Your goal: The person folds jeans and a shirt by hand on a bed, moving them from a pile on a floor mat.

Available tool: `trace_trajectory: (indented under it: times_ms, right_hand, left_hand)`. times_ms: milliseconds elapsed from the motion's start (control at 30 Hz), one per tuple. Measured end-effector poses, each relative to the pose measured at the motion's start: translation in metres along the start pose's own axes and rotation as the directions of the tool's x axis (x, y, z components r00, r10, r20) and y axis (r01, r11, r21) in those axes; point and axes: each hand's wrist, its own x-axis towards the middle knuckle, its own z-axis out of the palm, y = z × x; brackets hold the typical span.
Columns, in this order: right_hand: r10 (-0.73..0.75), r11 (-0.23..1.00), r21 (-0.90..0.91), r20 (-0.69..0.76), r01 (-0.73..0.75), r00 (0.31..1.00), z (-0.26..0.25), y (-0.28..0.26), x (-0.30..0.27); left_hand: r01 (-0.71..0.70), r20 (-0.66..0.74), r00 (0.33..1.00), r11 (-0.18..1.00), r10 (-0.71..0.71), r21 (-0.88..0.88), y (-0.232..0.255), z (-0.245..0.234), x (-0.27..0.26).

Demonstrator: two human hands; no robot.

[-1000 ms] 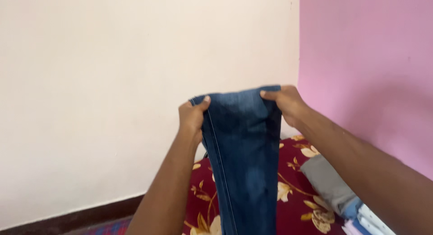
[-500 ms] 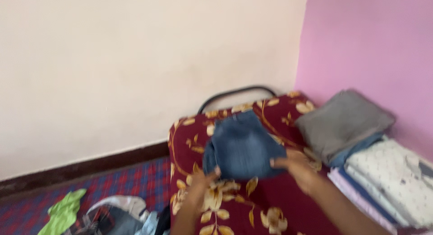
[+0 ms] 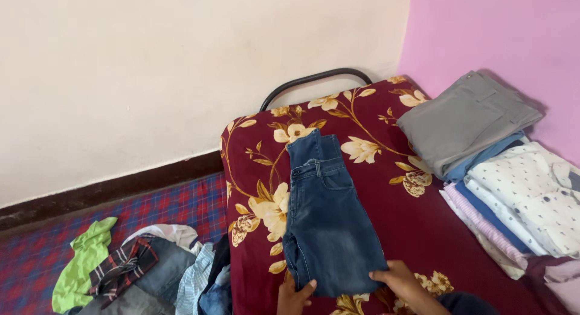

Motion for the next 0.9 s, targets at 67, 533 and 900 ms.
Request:
trace_trajectory:
  times_ms: [67,533,900]
  right_hand:
    - [0.16,0.98,-0.117,-0.014,-0.161,0.987,-0.005,0.01,-0.005]
    - [-0.036,0.78,-0.624,-0.115,-0.044,0.993,-0.027,-0.018,0.007]
    - [-0.461,0.861,-0.334,-0.193,0.384,0.866,-0.014,-0.086,0.104]
  left_hand:
    - [0.02,0.122,0.992,0.996,-0.03,0.084,-0.015,-0.01,-0.009]
    - [0.13,-0.46,0.888,0.957,0.004,0.259,-0.007,-0.024,-0.04]
    - [-0.503,-0.072,0.764,0.663,0.641,0.554,0.16,0.036,0.044]
